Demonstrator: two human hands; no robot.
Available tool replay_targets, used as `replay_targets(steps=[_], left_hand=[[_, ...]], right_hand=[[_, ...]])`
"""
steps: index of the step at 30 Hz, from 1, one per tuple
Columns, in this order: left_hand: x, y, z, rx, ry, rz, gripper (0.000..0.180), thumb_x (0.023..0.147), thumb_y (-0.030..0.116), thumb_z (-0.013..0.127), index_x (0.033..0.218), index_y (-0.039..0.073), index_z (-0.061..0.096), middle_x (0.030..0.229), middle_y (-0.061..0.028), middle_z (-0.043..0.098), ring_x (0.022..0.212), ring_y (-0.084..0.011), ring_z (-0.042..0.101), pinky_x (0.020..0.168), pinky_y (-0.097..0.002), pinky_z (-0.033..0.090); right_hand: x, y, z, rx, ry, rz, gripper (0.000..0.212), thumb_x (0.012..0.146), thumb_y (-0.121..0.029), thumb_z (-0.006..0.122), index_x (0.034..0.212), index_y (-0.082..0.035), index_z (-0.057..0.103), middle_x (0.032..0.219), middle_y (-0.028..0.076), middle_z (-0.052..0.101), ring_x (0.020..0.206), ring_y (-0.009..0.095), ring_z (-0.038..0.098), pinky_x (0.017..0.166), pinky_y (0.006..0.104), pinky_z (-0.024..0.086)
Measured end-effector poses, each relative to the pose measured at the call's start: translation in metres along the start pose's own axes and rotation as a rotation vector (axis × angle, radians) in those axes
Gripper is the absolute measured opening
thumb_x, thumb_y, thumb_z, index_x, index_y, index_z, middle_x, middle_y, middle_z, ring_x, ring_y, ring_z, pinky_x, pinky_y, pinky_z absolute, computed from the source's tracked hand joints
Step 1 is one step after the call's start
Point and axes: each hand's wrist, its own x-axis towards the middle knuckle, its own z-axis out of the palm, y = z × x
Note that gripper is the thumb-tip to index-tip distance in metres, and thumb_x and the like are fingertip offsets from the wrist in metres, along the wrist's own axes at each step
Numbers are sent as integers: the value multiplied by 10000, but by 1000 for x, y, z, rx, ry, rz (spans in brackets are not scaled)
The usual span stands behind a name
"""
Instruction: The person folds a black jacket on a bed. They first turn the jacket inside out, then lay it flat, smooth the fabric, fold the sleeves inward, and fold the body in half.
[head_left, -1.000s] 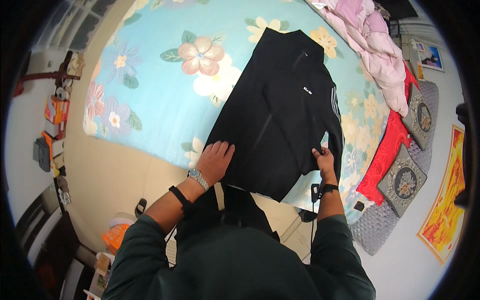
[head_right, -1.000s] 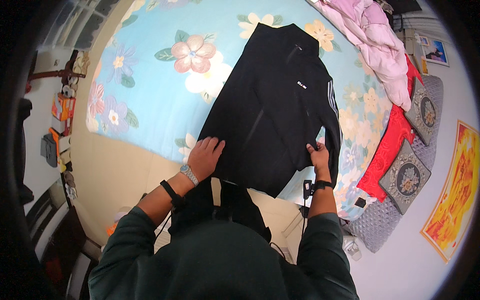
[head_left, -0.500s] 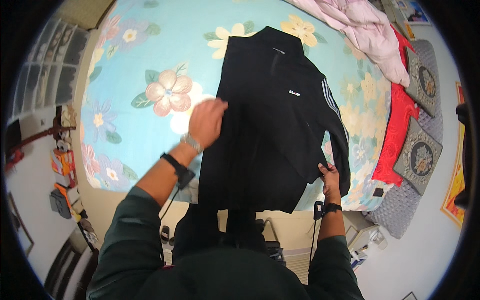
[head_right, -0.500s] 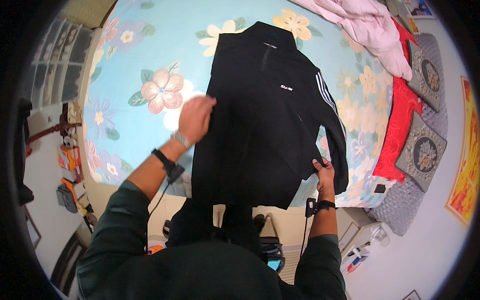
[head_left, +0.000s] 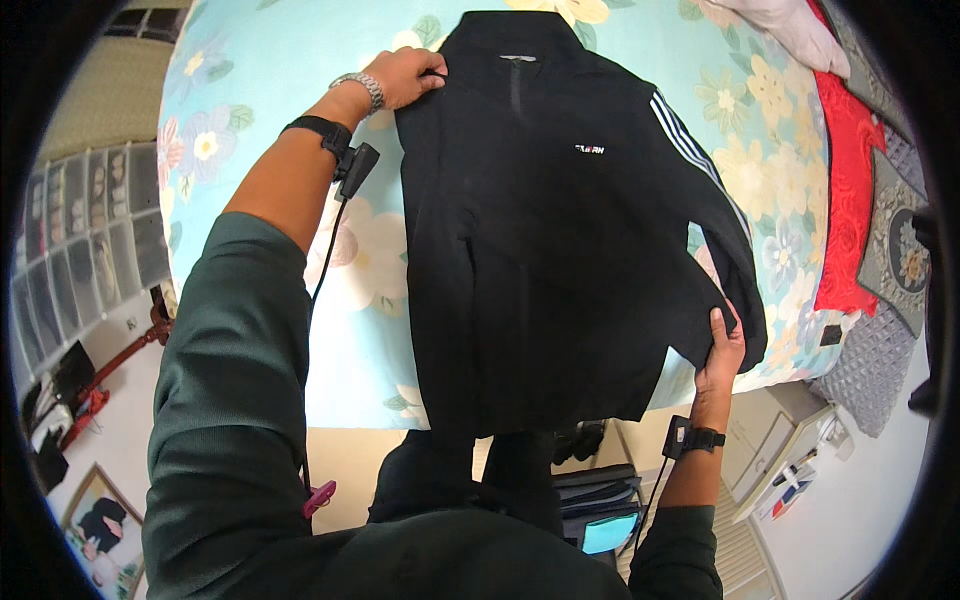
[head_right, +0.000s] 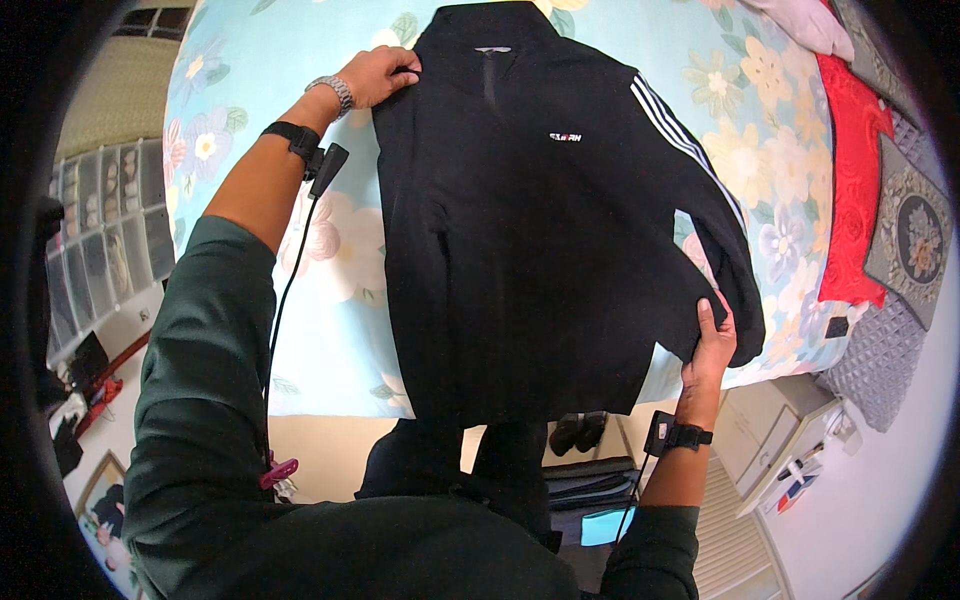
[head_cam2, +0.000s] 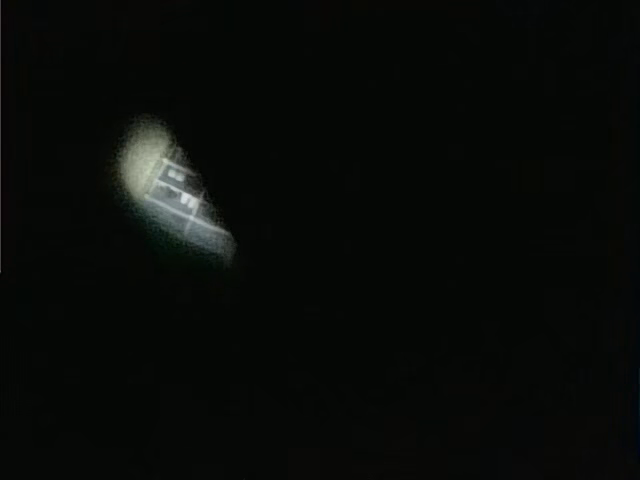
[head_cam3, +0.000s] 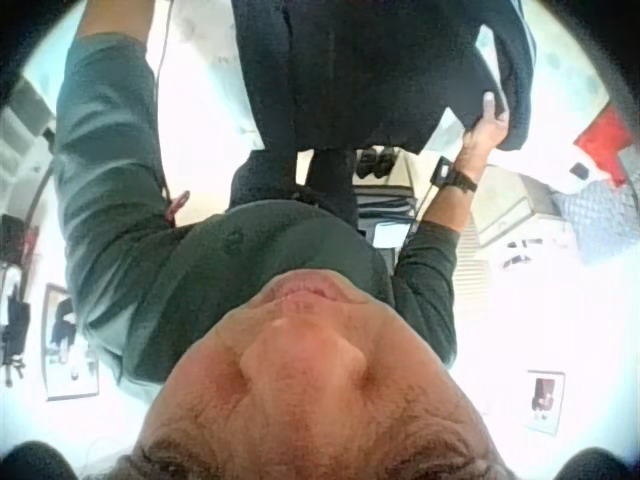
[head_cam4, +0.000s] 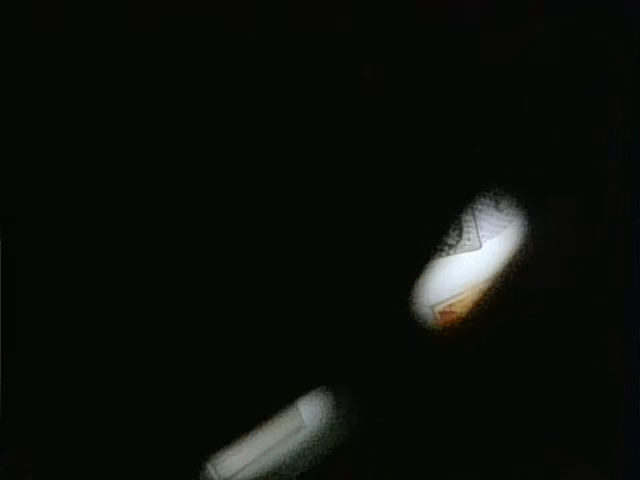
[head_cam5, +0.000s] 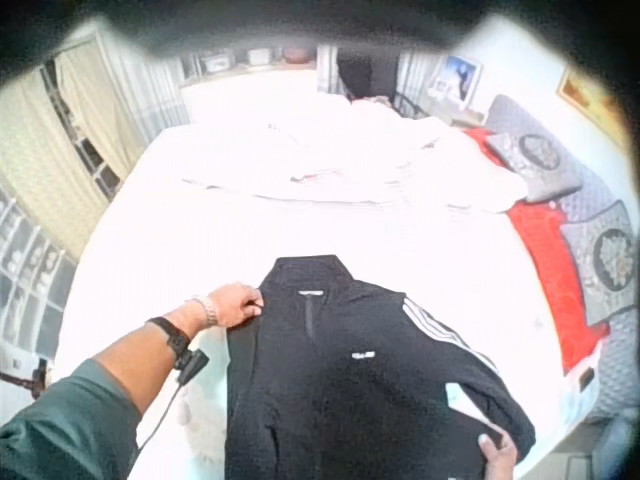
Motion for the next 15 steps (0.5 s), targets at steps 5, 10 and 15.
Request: replay_targets(steps=[5, 10, 15], left_hand=[[7, 4, 11, 223, 43, 47, 215, 1154, 301, 660, 1274, 154, 761, 1223, -112, 830, 1152, -375, 788, 1017, -489, 620], [-5, -10, 10, 86, 76, -30, 179, 1131, 283, 693, 1263, 178, 754, 1200, -136, 824, 1130, -397, 779, 1001, -507, 614], [-24, -12, 2, 189, 332, 121, 129, 1085, 234, 758, 1181, 148, 764, 1116, -116, 771, 1107, -386, 726, 966, -499, 583]], right_hand=[[10, 37, 6, 50, -50, 77, 370, 1127, -210, 812, 1437, -22, 742, 1370, 111, 811, 1202, 206, 773, 1136, 352, 576], [11, 47, 2, 105, 0, 120, 365, 1122, -233, 818, 1417, -27, 755, 1364, 104, 822, 1223, 218, 777, 1142, 369, 577], [10, 40, 7, 26, -54, 219, 333, 1105, -216, 835, 1387, -48, 776, 1328, 75, 847, 1168, 192, 803, 1080, 354, 612]])
